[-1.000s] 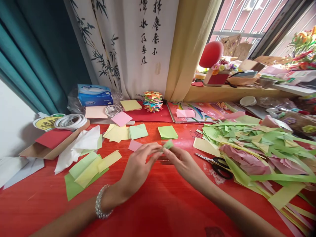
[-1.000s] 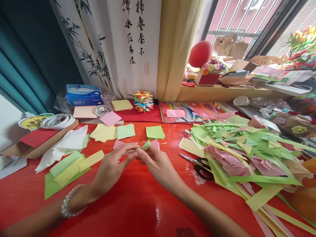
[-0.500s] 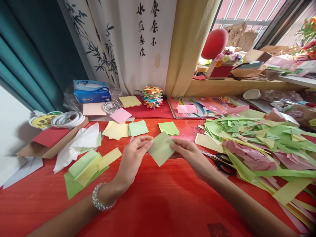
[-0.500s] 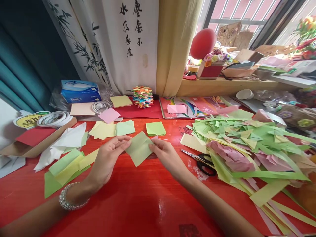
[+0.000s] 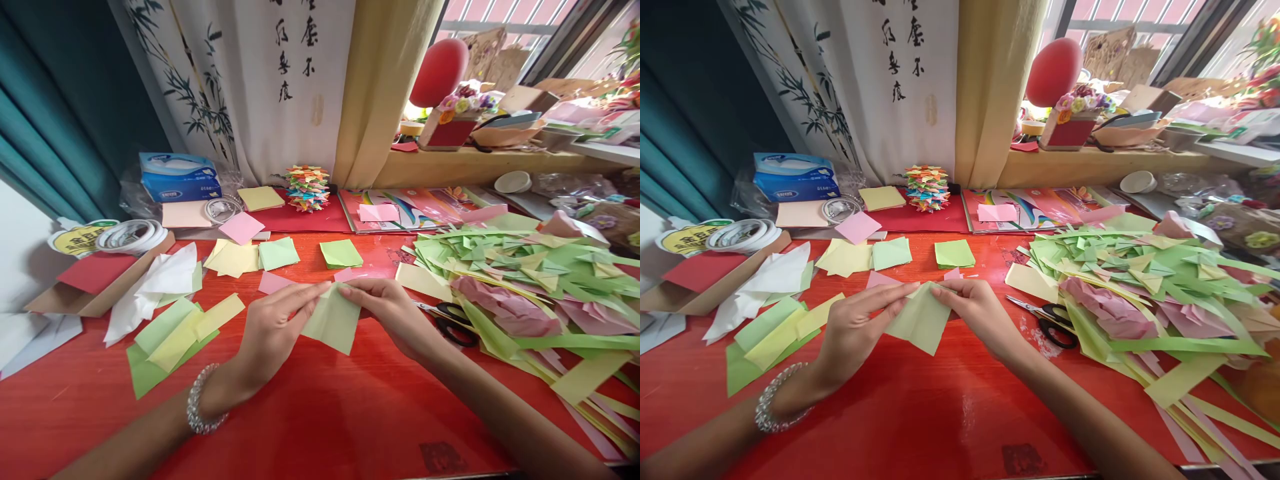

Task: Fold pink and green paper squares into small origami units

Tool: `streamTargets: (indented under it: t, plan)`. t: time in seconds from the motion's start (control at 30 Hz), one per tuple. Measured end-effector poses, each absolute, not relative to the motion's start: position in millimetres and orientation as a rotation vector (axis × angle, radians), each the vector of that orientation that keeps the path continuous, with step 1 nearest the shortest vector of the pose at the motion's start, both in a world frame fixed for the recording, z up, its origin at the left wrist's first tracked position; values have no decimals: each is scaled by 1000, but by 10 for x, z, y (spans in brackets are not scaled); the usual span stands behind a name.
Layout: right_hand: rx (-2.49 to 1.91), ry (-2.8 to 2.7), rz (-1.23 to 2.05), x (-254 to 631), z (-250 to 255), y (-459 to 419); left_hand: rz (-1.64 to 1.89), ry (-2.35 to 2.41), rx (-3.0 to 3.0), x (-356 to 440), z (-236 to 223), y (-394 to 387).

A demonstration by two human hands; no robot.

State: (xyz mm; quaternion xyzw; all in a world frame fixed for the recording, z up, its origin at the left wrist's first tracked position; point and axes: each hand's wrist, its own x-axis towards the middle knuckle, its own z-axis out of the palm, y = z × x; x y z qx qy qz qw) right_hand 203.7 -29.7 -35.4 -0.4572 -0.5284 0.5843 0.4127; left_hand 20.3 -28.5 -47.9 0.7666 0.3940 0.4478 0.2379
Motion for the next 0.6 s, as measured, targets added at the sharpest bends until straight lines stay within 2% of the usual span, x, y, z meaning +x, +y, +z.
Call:
streamTargets:
  t: [0.27, 0.6]
  plan:
    - [-1124, -1230, 1568, 2056, -293, -300, 1225, 909, 2392, 178, -510, -249]
    - [-1197, -1331, 1459, 2058, -310, -308, 1179, 876, 2403, 207, -509, -266]
